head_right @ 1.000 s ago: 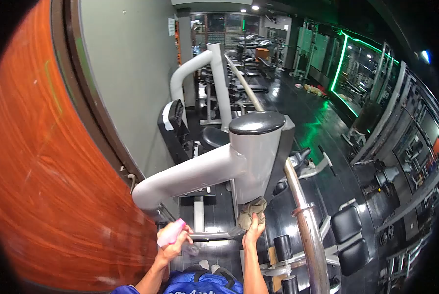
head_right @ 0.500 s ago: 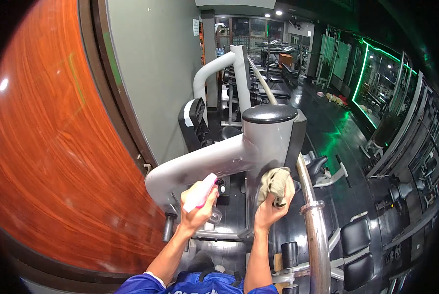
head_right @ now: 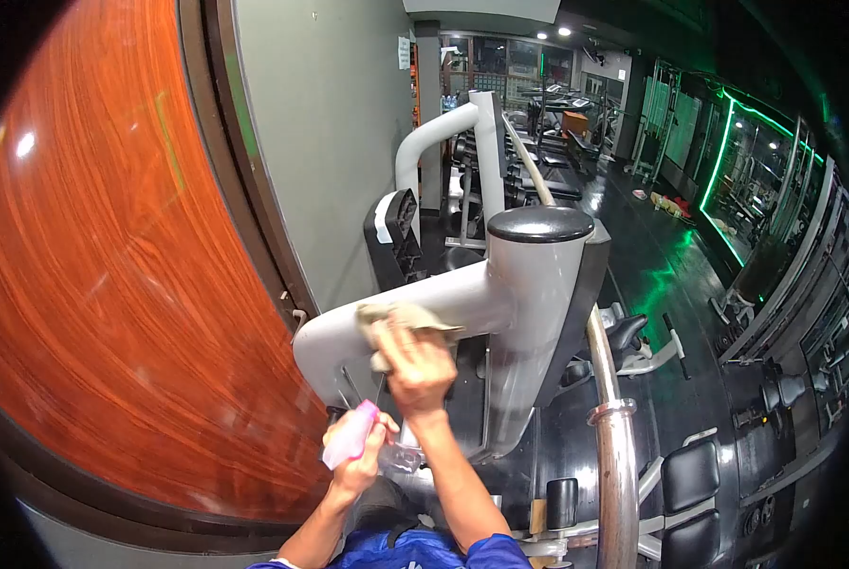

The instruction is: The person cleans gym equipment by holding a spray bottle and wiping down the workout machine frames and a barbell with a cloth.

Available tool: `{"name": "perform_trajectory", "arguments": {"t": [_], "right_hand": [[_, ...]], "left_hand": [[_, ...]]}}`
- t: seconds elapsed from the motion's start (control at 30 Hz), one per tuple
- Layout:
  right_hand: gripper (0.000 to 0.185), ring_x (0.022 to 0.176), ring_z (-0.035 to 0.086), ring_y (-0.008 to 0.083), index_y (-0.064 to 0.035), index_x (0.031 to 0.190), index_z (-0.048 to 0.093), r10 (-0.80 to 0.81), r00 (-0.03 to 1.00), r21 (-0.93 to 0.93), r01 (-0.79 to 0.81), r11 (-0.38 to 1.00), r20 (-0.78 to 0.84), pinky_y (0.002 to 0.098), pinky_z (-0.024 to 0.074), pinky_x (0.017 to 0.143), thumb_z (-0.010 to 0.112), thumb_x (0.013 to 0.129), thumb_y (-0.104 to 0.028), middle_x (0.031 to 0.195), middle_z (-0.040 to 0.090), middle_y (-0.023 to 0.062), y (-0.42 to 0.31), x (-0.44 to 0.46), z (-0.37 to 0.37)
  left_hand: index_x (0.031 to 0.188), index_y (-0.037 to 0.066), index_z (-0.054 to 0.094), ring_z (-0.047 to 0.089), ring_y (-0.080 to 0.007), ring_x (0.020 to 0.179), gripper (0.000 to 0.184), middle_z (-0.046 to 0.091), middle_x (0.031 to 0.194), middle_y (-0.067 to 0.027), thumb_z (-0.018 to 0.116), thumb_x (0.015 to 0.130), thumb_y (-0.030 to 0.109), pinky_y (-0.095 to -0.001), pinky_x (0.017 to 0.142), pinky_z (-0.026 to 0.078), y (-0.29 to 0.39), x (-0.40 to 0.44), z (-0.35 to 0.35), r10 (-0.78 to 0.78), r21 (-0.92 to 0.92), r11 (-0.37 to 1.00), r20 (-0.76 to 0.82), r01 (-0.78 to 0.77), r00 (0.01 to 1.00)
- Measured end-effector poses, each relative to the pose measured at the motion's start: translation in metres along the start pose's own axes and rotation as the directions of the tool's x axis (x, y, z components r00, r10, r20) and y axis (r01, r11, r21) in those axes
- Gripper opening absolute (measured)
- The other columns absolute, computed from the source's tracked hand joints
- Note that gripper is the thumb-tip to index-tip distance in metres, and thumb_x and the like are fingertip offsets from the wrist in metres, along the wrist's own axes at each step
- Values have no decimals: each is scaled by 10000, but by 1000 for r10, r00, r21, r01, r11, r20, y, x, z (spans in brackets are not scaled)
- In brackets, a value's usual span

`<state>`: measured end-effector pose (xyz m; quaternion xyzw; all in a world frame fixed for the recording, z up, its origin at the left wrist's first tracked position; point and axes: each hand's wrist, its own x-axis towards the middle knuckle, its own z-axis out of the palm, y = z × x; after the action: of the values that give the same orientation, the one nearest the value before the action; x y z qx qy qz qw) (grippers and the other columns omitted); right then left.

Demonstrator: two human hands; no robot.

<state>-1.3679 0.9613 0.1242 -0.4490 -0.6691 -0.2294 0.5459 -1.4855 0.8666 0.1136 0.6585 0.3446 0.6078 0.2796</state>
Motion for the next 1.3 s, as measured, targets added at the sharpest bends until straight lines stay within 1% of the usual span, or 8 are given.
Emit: {"name": "perform_trajectory", "arguments": {"t": [0.1,0.3,0.37,0.5,0.7,0.83,1.13,1.3], "right_hand": [[312,938,677,226,-170,1043,724,-100,989,60,94,994,113,341,539,837,642,745,-122,1149,687,35,-24,-17,30],[427,940,680,299,-132,1030,742,-38,998,367,21,930,40,384,551,838,731,604,-115,1059,702,105,-5,-9,1],[254,1088,630,376,-81,1062,724,68,987,378,-9,926,-144,472,478,967,618,883,-227,1114,671,190,5,-2,-23],[236,1253,508,410,-34,1089,685,73,915,-52,-102,993,-396,522,355,1085,569,904,-122,1258,605,199,31,40,-63],[329,1246,530,312,-208,1109,723,-27,998,-248,13,969,-52,497,311,1120,689,785,-252,1243,640,78,27,39,-36],[375,1079,621,251,-199,1092,711,-133,986,-47,138,989,104,430,471,974,653,723,-166,1105,675,24,-18,31,17],[356,1090,618,253,-131,1041,713,-378,877,392,249,886,298,376,492,952,666,688,-120,1098,667,44,-62,-8,82],[397,1068,654,303,-74,1103,699,-21,989,613,-76,787,150,371,506,937,742,708,-50,1139,670,169,-34,-8,24]], "left_hand": [[879,-21,643,650,-161,606,53,683,752,-99,609,839,-15,-274,584,530,6,-6,-7,289,139,945,73,-296,955],[898,-31,683,697,-224,694,120,693,792,-111,679,778,-38,-310,640,556,16,-37,-32,35,93,994,143,-48,989],[940,-44,683,697,-214,694,154,698,815,-116,679,786,-35,-300,648,560,4,-53,-40,-46,65,997,135,38,990],[1006,-50,672,674,-157,665,179,703,842,-109,660,829,-23,-267,606,544,-16,-78,-48,-217,-67,972,91,224,972],[1038,-44,659,644,-130,642,171,696,850,-105,635,874,-1,-255,578,526,-29,-91,-50,-359,-175,912,94,370,929],[1009,-46,646,639,-147,653,137,686,846,-120,627,887,15,-268,596,525,-30,-94,-54,-364,-146,918,60,369,929],[1019,-51,628,635,-149,645,144,683,842,-137,615,884,-4,-273,592,525,-30,-106,-64,-375,-124,922,-43,368,926],[1028,-50,630,639,-150,650,149,685,849,-140,619,887,-4,-272,592,528,-32,-112,-66,-407,-91,910,1,406,913]]}}
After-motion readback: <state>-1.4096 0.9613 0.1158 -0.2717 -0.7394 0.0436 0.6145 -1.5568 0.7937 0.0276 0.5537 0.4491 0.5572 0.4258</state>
